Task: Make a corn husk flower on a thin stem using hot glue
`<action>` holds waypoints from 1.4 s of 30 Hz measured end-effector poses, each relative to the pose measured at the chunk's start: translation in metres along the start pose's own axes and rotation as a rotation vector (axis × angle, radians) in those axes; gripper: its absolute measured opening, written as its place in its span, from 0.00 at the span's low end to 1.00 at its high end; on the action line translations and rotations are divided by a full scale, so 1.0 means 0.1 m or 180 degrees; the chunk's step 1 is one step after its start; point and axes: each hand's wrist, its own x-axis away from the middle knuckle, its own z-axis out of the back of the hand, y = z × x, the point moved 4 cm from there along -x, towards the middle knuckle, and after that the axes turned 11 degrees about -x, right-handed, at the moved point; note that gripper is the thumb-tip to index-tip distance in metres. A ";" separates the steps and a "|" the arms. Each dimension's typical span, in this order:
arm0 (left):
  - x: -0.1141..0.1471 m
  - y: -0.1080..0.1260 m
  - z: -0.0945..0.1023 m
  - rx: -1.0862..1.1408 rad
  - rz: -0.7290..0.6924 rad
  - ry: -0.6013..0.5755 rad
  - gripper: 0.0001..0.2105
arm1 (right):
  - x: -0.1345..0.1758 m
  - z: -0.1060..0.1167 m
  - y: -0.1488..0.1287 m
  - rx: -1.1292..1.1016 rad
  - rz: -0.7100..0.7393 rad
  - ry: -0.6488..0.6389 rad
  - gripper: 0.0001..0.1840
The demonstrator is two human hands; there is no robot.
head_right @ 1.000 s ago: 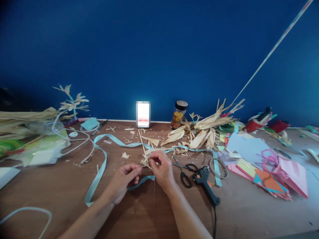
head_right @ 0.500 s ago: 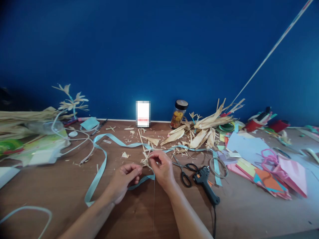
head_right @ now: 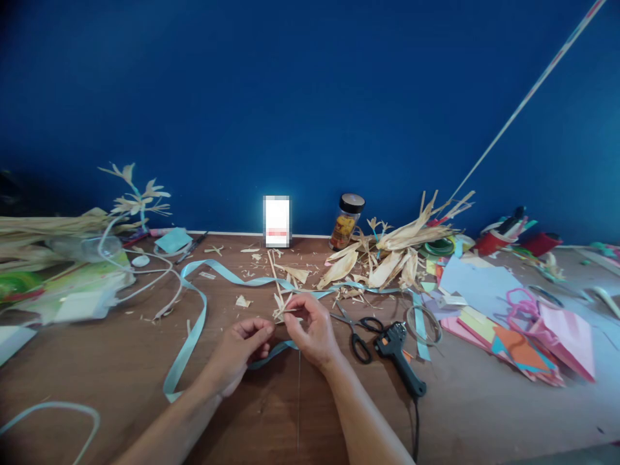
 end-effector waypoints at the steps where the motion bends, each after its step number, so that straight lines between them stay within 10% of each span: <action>1: 0.00 -0.01 0.00 -0.0008 -0.0021 0.0002 0.10 | 0.00 0.00 0.01 -0.0078 -0.0062 0.0008 0.03; 16: 0.01 0.00 -0.01 -0.0274 -0.0197 -0.0079 0.09 | -0.02 0.05 0.20 -0.1007 -0.0512 0.0399 0.05; 42: 0.00 -0.04 -0.01 -0.0324 -0.0122 -0.0087 0.09 | -0.02 0.04 0.14 -0.0590 -0.0345 0.0462 0.03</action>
